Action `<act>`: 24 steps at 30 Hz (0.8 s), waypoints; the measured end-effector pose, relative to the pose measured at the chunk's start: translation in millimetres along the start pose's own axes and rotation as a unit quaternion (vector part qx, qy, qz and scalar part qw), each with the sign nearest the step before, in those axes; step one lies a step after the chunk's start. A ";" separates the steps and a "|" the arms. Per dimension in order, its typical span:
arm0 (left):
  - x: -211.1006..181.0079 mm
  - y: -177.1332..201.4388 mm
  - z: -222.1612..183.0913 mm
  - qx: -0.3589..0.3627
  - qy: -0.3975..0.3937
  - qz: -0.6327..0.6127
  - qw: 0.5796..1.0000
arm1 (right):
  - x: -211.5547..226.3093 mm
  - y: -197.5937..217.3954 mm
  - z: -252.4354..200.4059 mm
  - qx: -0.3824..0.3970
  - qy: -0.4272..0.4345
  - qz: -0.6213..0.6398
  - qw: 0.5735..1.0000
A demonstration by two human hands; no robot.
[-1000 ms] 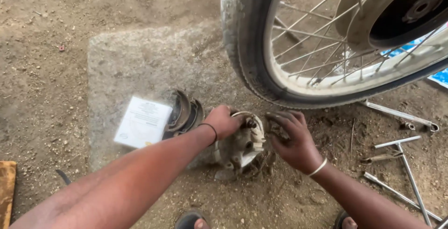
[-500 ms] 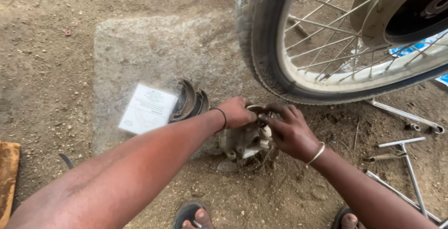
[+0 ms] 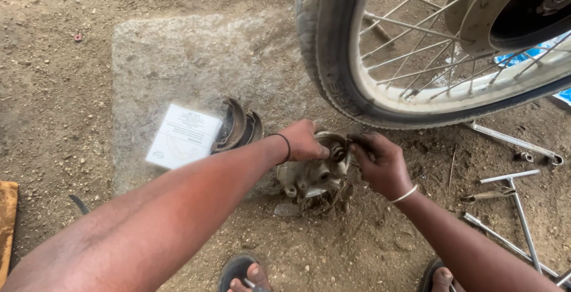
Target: The person works on a motorcycle rear brake assembly beside the wheel, handling a brake backing plate and brake shoes on the ground. They use a socket wrench to loosen and tighten bolts on the plate, reposition the plate, and fit the curved brake shoes against it.
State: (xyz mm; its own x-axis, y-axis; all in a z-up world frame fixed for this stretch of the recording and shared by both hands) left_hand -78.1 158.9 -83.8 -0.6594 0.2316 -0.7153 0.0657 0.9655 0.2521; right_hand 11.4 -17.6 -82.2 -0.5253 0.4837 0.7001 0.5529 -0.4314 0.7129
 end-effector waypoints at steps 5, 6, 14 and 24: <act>-13.6 1.3 -21.3 0.030 0.028 -0.014 0.999 | 0.8 -1.3 2.0 0.004 -0.013 0.065 0.998; -16.6 2.4 -26.7 0.028 0.026 0.003 0.999 | 3.2 -1.1 2.0 0.002 -0.007 0.072 0.997; -13.8 -4.2 -19.4 0.036 0.015 -0.022 0.999 | 40.2 12.7 7.5 -0.025 0.168 -0.040 0.985; -31.3 -6.1 -35.5 0.044 0.080 -0.008 0.996 | 58.6 19.8 11.7 -0.025 0.277 -0.111 0.954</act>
Point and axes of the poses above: each hand's wrist, its own z-axis towards the middle knuckle, its own y-axis out of the back of the hand, x = y × z, the point moved 4 cm from there along z, towards the middle knuckle, and after that the axes turned 12 degrees about -z, right-handed, at the moved point
